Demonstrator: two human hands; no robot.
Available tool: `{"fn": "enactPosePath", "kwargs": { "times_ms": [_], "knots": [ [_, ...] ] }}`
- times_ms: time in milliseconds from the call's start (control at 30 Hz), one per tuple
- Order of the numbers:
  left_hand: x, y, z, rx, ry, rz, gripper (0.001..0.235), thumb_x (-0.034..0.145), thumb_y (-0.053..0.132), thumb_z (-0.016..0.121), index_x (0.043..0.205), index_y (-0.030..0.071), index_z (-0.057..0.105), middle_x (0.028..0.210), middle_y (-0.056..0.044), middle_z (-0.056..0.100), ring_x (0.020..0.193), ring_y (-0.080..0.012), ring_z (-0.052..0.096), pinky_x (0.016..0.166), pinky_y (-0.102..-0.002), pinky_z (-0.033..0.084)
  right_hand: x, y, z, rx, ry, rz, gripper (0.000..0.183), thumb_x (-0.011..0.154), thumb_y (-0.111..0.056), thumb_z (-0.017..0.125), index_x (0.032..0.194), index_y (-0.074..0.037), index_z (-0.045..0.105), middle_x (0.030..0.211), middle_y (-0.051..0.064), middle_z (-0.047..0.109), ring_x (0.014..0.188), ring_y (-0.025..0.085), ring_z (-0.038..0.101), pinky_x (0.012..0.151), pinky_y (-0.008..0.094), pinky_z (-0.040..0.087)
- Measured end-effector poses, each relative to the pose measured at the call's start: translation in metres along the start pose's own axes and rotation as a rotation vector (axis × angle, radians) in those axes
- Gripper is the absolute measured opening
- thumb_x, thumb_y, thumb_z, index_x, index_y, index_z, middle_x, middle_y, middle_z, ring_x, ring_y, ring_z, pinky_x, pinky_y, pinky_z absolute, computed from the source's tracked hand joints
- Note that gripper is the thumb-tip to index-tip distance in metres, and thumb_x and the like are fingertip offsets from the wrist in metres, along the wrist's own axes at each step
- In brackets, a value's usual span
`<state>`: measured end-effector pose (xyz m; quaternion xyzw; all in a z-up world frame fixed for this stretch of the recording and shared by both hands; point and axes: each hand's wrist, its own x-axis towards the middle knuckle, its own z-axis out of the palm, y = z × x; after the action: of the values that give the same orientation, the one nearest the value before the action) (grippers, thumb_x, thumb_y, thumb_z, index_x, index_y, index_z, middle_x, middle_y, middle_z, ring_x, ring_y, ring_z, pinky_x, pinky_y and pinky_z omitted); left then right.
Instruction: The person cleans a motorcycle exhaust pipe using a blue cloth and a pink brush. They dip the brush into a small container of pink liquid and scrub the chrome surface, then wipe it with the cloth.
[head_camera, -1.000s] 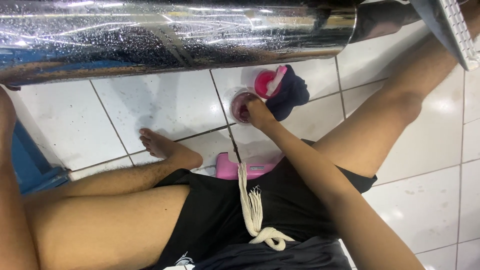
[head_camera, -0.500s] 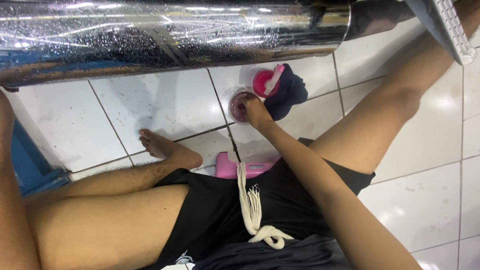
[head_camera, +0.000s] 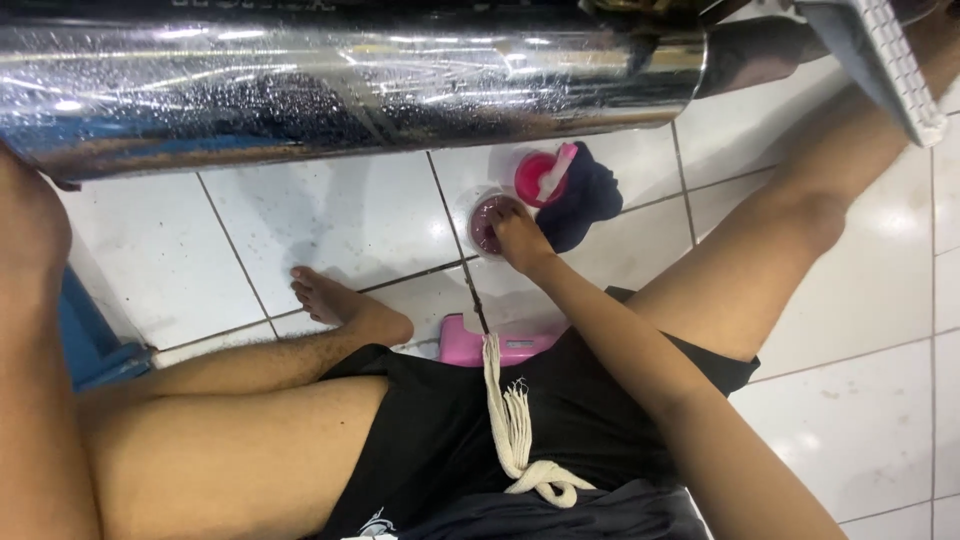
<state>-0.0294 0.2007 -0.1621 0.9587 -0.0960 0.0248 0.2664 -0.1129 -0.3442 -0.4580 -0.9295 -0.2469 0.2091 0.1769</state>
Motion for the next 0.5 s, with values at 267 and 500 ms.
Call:
{"fn": "enactPosePath", "kwargs": {
  "times_ms": [267,500],
  "knots": [
    [-0.023,-0.098,0.020,0.025,0.063,-0.089,0.042,0.146,0.014,0.024,0.121,-0.012,0.046,0.102,-0.025,0.049,0.091,-0.0312,0.053,0.084,-0.045,0.048,-0.008,-0.012,-0.037,0.315,0.064,0.068,0.038,0.081,0.008,0.068,0.116,-0.004,0.065,0.113,0.020,0.069,0.098,0.036,0.069,0.084,0.044,0.057],
    [0.050,0.169,-0.025,0.157,0.021,0.185,0.058,0.111,-0.027,0.039,0.168,-0.018,0.030,0.137,-0.046,0.050,0.122,-0.0518,0.052,0.097,-0.054,0.046,-0.010,-0.044,-0.058,0.321,0.065,0.005,0.020,0.092,-0.002,0.068,0.111,0.003,0.073,0.108,0.018,0.075,0.094,0.031,0.072,0.088,0.039,0.057]
  ]
}}
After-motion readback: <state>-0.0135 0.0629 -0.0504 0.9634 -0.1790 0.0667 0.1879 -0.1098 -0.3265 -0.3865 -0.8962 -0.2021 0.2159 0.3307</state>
